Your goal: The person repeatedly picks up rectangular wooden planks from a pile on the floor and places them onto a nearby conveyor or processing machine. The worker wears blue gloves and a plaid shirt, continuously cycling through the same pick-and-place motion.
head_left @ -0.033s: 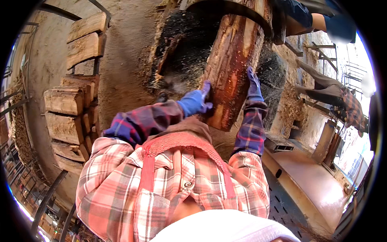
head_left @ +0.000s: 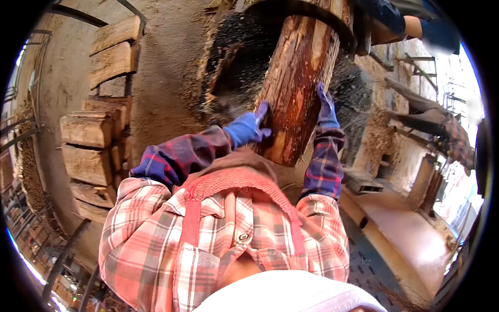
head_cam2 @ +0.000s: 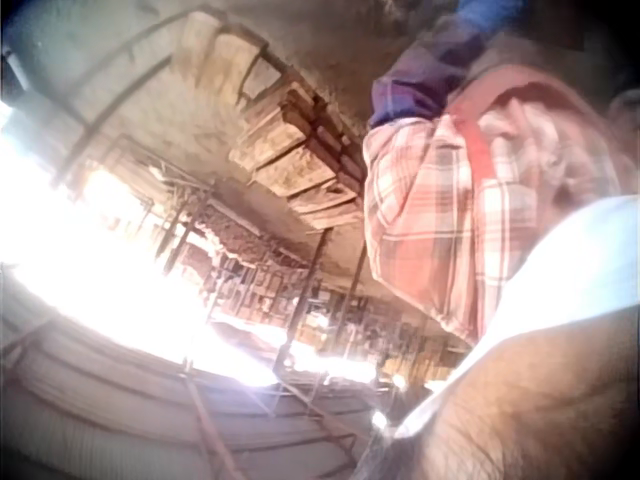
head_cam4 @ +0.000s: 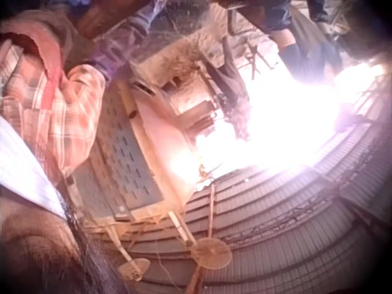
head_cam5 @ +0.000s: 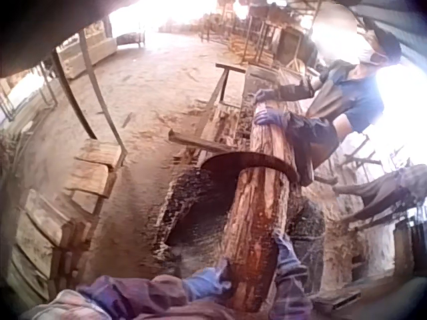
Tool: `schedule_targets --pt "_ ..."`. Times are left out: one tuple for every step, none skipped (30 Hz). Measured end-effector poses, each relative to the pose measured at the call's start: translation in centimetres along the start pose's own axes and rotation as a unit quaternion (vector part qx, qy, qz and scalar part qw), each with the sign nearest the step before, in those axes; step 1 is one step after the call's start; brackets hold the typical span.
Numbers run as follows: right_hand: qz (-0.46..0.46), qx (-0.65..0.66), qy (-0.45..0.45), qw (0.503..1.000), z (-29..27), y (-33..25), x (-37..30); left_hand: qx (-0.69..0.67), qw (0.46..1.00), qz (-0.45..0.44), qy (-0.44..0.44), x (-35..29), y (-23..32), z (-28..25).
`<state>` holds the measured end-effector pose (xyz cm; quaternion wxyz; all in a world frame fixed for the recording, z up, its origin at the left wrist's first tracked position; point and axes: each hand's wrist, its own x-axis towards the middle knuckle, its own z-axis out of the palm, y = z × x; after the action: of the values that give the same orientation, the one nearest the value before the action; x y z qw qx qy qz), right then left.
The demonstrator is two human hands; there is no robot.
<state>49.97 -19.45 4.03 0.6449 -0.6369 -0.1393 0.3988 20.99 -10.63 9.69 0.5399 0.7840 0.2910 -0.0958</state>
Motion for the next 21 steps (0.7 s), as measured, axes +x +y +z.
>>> schedule_targets --pt "-0.018 0.011 -0.015 1.000 1.2 0.7 0.8 -0.029 0.999 0.022 0.011 -0.2 -1.6 -1.0" --pt "0.004 0.018 -0.026 0.999 2.6 0.3 0.6 -0.064 0.997 0.043 0.029 0.0 -2.9 -1.6" --pt "0.027 0.025 -0.034 0.999 4.7 -0.9 0.1 -0.026 1.000 0.003 0.017 -0.2 -3.5 -2.6" --pt "0.048 0.032 -0.038 0.998 6.7 -2.1 -0.8 -0.045 0.997 0.046 0.040 -0.2 -4.6 -3.7" --pt "0.014 -0.023 -0.046 0.999 8.7 -3.3 -2.1 -0.086 0.993 0.066 0.056 0.1 -6.6 -4.6" --pt "0.023 -0.060 -0.074 0.995 8.7 -2.9 -3.1 -0.127 0.986 0.088 0.070 0.4 -8.2 -5.0" --pt "0.036 -0.083 -0.097 0.991 9.2 -1.3 -4.3 0.013 0.998 0.015 0.061 -0.4 -7.4 -6.7" --pt "0.047 -0.117 -0.120 0.985 8.9 -0.2 -5.7 0.014 0.999 -0.041 0.014 -0.4 -5.9 -6.4" --pt "0.019 -0.227 -0.052 0.972 8.2 1.2 -7.4 0.015 0.995 -0.092 -0.035 -0.2 -3.8 -5.2" --pt "0.097 -0.141 -0.066 0.983 7.5 0.4 -8.0 0.018 0.986 -0.145 -0.082 -0.1 -1.8 -3.7" --pt "0.164 -0.057 -0.077 0.982 6.7 -1.8 -7.9 0.006 0.998 -0.060 0.012 1.1 -1.8 -0.3" --pt "0.185 -0.025 -0.071 0.980 6.0 -3.2 -7.8 -0.015 0.998 0.002 0.054 2.2 -2.7 1.8" --pt "0.205 0.007 -0.064 0.977 5.3 -4.6 -7.7 -0.031 0.993 0.065 0.095 3.4 -3.5 4.0" --pt "0.204 -0.020 -0.039 0.978 4.1 -5.0 -8.4 -0.068 0.991 0.084 0.078 3.7 -4.1 5.9" --pt "0.206 -0.046 -0.013 0.977 2.5 -5.1 -9.0 -0.184 0.982 0.040 -0.004 2.7 -2.6 5.5" --pt "0.208 -0.074 0.010 0.975 1.1 -5.2 -10.2 -0.291 0.954 -0.020 -0.071 1.7 -1.2 4.9" --pt "0.169 -0.090 -0.016 0.981 -2.2 -2.0 -10.3 -0.431 0.871 -0.124 -0.202 1.1 1.5 0.6" --pt "0.151 -0.064 -0.042 0.986 -1.8 -2.6 -11.2 -0.455 0.859 -0.098 -0.214 1.9 -2.1 0.8" --pt "0.132 -0.045 -0.058 0.989 -1.0 -3.0 -12.5 -0.554 0.797 -0.226 -0.081 1.3 -1.5 0.3" --pt "0.081 -0.086 -0.056 0.991 -1.4 -3.1 -13.2 -0.669 0.717 -0.197 -0.019 2.8 -2.3 1.2" --pt "0.032 -0.126 -0.045 0.990 -2.7 -2.8 -13.9 -0.697 0.705 -0.116 -0.058 5.5 0.5 0.0"
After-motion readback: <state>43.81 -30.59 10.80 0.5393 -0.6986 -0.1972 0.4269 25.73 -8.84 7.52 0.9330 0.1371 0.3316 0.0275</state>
